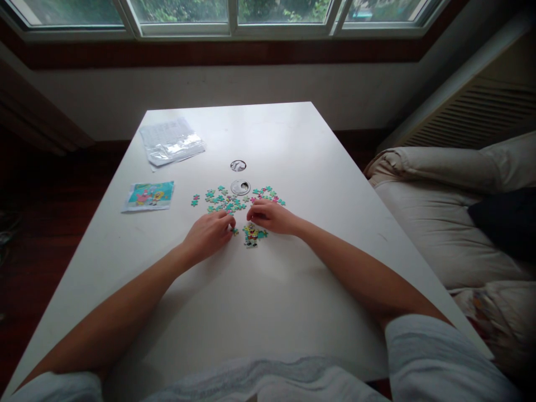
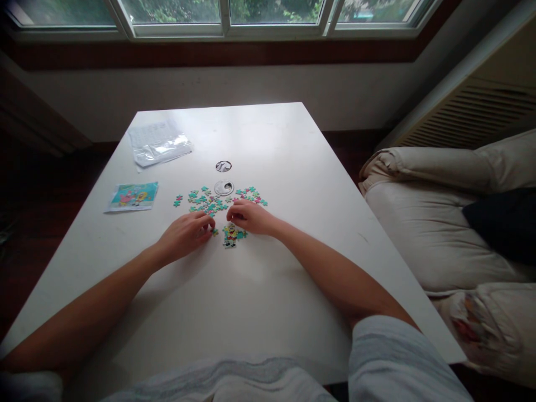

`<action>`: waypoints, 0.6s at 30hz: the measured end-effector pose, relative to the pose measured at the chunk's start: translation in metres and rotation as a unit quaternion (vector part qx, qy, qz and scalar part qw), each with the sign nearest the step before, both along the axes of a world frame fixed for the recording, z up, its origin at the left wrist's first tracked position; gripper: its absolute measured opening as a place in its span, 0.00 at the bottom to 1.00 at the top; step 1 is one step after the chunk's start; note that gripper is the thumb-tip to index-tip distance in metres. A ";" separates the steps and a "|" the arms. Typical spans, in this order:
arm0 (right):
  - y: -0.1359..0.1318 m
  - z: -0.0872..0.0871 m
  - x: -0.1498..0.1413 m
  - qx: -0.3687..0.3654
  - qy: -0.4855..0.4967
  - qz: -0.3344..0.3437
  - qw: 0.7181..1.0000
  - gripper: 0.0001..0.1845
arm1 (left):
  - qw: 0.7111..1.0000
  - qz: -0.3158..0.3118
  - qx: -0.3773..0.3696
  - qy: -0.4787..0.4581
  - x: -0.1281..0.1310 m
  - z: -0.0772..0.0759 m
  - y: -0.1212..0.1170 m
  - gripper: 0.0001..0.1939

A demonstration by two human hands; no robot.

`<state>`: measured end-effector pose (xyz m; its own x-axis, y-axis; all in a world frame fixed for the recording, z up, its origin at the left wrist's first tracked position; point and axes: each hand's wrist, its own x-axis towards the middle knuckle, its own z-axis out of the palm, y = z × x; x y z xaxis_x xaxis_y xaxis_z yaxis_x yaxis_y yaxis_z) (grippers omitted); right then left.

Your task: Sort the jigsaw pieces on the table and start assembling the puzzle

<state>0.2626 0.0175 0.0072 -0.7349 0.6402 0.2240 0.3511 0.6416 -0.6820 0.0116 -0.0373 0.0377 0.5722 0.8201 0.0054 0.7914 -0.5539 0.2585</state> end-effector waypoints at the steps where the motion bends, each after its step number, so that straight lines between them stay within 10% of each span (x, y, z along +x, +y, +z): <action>1: 0.000 0.000 0.000 0.000 0.001 0.000 1.000 0.08 | 1.000 0.000 0.002 -0.001 0.000 0.000 0.000 0.07; 18: 0.001 -0.001 0.000 -0.001 0.001 0.002 1.000 0.08 | 0.998 0.021 -0.015 -0.055 0.007 -0.002 -0.004 0.07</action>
